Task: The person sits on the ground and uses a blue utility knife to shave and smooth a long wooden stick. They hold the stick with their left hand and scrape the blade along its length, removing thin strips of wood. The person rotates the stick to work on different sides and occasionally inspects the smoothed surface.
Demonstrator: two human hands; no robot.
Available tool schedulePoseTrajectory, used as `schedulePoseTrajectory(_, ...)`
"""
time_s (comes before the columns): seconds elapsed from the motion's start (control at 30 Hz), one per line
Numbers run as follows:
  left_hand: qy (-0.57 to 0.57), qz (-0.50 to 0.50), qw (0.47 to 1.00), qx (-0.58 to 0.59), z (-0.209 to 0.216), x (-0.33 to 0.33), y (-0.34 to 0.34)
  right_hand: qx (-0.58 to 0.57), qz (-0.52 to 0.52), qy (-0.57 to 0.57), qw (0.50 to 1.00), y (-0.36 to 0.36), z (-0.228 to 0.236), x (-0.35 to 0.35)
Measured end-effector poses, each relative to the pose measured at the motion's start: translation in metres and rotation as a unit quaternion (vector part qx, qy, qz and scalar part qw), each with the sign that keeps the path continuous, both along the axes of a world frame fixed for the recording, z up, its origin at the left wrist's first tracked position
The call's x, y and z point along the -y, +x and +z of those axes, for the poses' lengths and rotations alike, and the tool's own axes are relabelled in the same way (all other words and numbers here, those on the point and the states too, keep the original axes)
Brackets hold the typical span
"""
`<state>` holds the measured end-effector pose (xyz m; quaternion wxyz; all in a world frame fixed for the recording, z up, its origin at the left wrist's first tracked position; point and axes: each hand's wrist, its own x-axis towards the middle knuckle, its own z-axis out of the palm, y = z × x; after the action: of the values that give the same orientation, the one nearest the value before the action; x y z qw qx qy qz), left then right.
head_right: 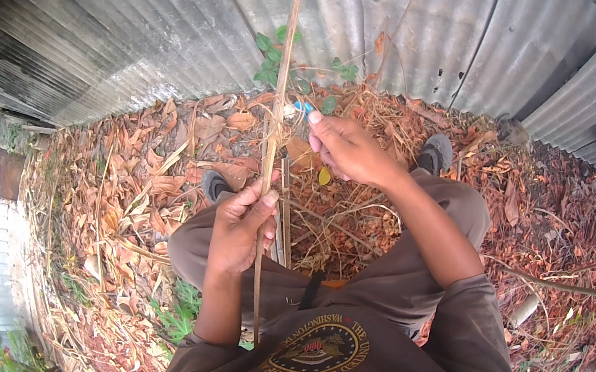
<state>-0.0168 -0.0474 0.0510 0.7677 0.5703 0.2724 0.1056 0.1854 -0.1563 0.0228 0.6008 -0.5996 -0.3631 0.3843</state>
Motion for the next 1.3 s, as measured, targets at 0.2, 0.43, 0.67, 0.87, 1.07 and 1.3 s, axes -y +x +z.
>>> schedulePoseTrajectory(0.2,0.012,-0.009,1.0,0.004,0.002,0.001,0.004,0.214,-0.009,0.089,0.973,-0.01,-0.009,0.0)
schedulePoseTrajectory(0.43,-0.024,-0.01,1.0,0.008,0.002,0.005,0.005,0.354,-0.044,-0.013,0.934,-0.008,0.008,0.007)
schedulePoseTrajectory(0.67,0.009,0.031,0.999,-0.018,-0.007,0.012,0.006,0.269,-0.009,-0.045,0.962,-0.01,-0.008,0.004)
schedulePoseTrajectory(0.87,0.036,0.034,0.999,-0.017,-0.015,0.015,0.004,0.099,0.077,-0.076,0.989,-0.004,-0.01,0.004)
schedulePoseTrajectory(1.07,-0.008,0.039,0.999,-0.025,-0.012,0.015,0.004,0.393,-0.033,-0.031,0.918,-0.007,-0.016,0.005)
schedulePoseTrajectory(1.3,-0.048,0.054,0.997,-0.012,-0.012,0.011,0.002,0.521,-0.122,0.01,0.845,-0.028,-0.016,0.004)
